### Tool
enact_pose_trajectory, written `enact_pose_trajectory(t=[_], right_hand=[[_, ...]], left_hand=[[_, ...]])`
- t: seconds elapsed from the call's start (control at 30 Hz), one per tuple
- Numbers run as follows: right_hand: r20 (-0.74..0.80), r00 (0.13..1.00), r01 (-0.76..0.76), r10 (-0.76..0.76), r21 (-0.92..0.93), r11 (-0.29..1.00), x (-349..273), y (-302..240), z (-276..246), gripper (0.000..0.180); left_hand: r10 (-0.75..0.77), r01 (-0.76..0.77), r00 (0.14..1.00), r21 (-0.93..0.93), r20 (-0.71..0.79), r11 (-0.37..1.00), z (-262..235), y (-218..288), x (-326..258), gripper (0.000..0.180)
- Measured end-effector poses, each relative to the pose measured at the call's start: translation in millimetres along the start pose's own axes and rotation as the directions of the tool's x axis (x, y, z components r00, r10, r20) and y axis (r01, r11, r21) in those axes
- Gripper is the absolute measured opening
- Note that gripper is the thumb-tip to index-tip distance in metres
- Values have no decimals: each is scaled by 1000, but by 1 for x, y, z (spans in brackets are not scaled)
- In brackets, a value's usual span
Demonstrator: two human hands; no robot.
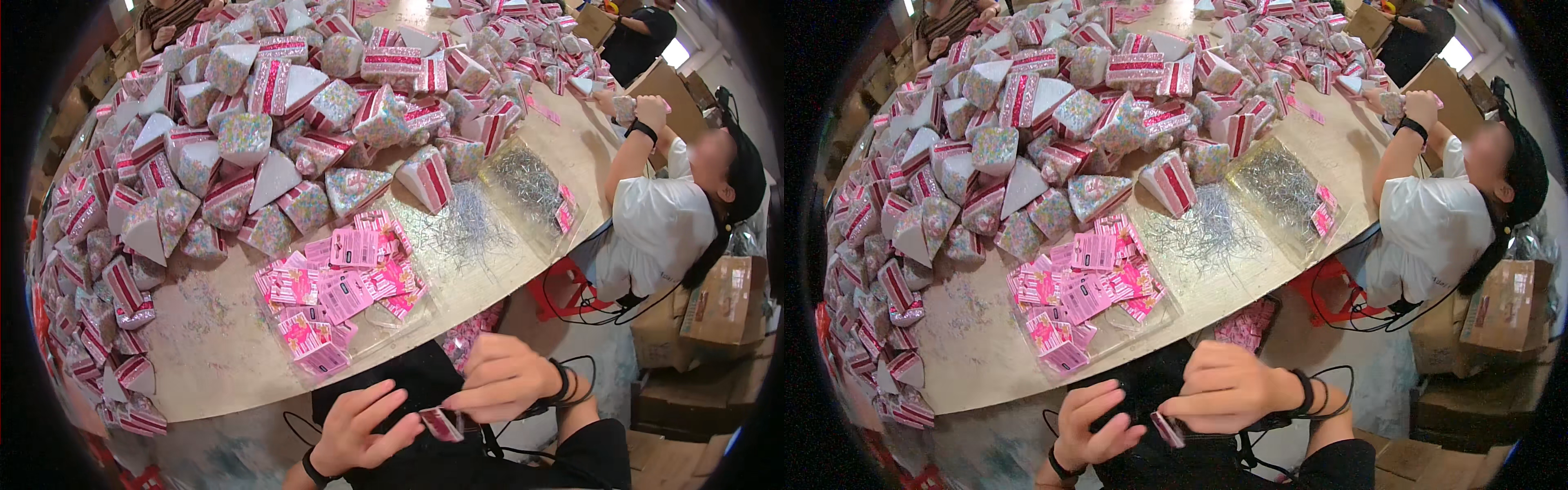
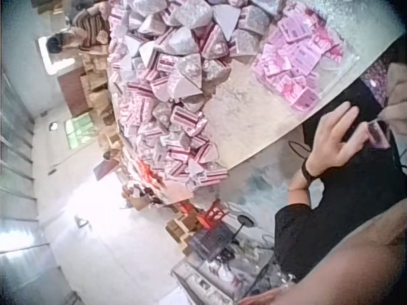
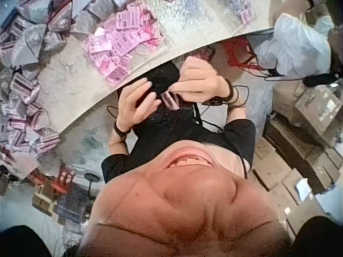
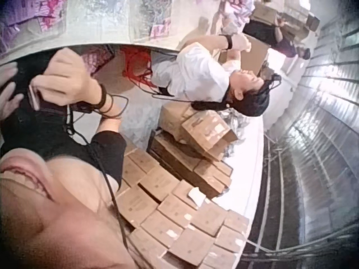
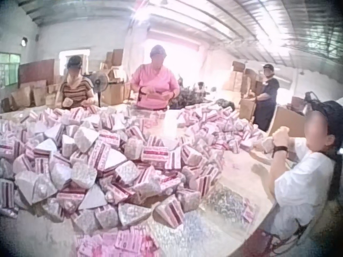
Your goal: Packaging triangular items into small pink sleeves or packets.
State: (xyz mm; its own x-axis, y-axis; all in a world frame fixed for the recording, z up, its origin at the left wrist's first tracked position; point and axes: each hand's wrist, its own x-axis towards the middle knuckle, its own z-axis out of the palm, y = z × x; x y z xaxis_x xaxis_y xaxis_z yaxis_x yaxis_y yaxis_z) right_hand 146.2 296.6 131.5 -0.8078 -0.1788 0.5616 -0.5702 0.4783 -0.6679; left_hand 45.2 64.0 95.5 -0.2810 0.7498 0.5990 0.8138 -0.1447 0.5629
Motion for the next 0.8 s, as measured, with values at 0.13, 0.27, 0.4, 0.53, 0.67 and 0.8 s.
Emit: enact_pose_trajectory(t=[0.13,0.27,0.4,0.53,0.67,0.8], right_hand=[[30,999,-25,25,-18,1000,-20,9,25,25],[62,995,-66,73,-106,992,-26,11,29,26],[83,991,-93,105,-138,986,-31,10,36,26],[47,986,-151,159,-140,978,-37,10,42,26],[-14,955,-285,295,225,932,-37,11,53,21],[32,880,-376,474,659,652,-49,15,72,13]], left_hand=[[60,-63,995,37,81,997,18,-1,2,33],[81,-83,996,68,36,994,23,-2,-5,29],[89,-93,990,37,112,995,23,-10,1,27],[167,-170,972,7,163,985,28,-14,-2,24],[125,-122,991,-65,40,990,34,-10,-14,15],[162,-174,980,-102,-117,979,46,-16,-16,22]])
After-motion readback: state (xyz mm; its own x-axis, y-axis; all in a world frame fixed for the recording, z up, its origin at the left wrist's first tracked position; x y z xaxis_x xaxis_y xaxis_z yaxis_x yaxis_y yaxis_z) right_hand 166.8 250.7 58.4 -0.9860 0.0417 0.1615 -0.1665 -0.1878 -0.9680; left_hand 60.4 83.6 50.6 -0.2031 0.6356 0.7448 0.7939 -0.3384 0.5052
